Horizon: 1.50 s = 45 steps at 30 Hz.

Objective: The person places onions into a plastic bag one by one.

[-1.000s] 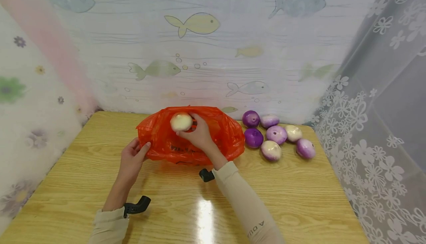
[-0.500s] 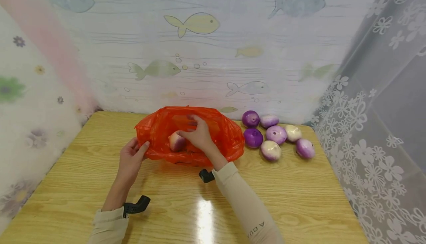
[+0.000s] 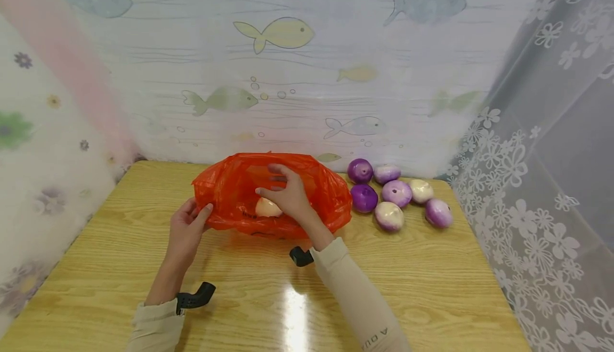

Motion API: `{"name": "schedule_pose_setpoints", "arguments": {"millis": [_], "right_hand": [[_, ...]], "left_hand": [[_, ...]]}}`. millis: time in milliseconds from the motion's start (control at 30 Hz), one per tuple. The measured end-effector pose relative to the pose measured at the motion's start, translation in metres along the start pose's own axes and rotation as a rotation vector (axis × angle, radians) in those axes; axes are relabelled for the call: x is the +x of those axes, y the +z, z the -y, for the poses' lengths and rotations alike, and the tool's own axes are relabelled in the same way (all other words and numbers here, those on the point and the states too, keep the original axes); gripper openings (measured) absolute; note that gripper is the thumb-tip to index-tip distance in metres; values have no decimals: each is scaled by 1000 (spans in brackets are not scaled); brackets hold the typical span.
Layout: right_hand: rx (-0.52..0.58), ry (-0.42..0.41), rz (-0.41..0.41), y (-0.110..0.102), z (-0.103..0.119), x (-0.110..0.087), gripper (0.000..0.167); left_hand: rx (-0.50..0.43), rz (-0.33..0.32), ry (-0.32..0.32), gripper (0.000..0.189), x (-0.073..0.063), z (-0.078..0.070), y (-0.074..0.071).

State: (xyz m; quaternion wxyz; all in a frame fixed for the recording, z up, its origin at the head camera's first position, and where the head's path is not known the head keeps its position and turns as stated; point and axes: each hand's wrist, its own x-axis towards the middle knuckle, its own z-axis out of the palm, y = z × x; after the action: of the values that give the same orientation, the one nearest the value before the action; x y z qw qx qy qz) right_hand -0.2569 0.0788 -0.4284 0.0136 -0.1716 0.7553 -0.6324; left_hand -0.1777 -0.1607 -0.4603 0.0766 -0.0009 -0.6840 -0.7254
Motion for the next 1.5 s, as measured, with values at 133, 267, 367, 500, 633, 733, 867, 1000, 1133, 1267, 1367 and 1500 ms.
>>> {"name": "schedule_pose_setpoints", "arguments": {"millis": [133, 267, 367, 500, 633, 733, 867, 1000, 1133, 1267, 1367, 1500], "right_hand": [[1, -15, 7, -3, 5, -4, 59], [-5, -30, 20, -6, 10, -7, 60], [-5, -47, 31, -10, 13, -10, 58], [-9, -81, 38, -18, 17, -16, 54], [-8, -120, 40, -29, 21, -23, 49], [5, -147, 27, -39, 25, -29, 46], [4, -166, -12, -55, 34, -36, 42], [22, -161, -81, -74, 45, -44, 38], [53, -170, -180, -96, 51, -53, 29], [111, -162, -269, -119, 50, -63, 26], [145, -158, -328, -136, 44, -71, 29], [157, -160, -418, -156, 31, -82, 28]], "left_hand": [[-9, -5, -1, 41, 1, -1, 1], [-10, -10, -9, 41, 0, -2, 2], [-8, -11, -11, 41, 0, -3, 3], [-11, -14, -10, 40, 0, -5, 3], [-15, -18, -16, 40, 0, -6, 3], [-17, -24, -21, 41, 0, -5, 3], [-21, -35, -18, 40, -1, -4, 2], [-29, -38, -13, 39, 0, -3, 1], [-34, -37, -17, 41, -1, -2, 2], [-33, -38, -21, 41, -2, -2, 2], [-32, -39, -23, 40, -2, -1, 2], [-35, -37, -25, 39, -2, -1, 2]]}}
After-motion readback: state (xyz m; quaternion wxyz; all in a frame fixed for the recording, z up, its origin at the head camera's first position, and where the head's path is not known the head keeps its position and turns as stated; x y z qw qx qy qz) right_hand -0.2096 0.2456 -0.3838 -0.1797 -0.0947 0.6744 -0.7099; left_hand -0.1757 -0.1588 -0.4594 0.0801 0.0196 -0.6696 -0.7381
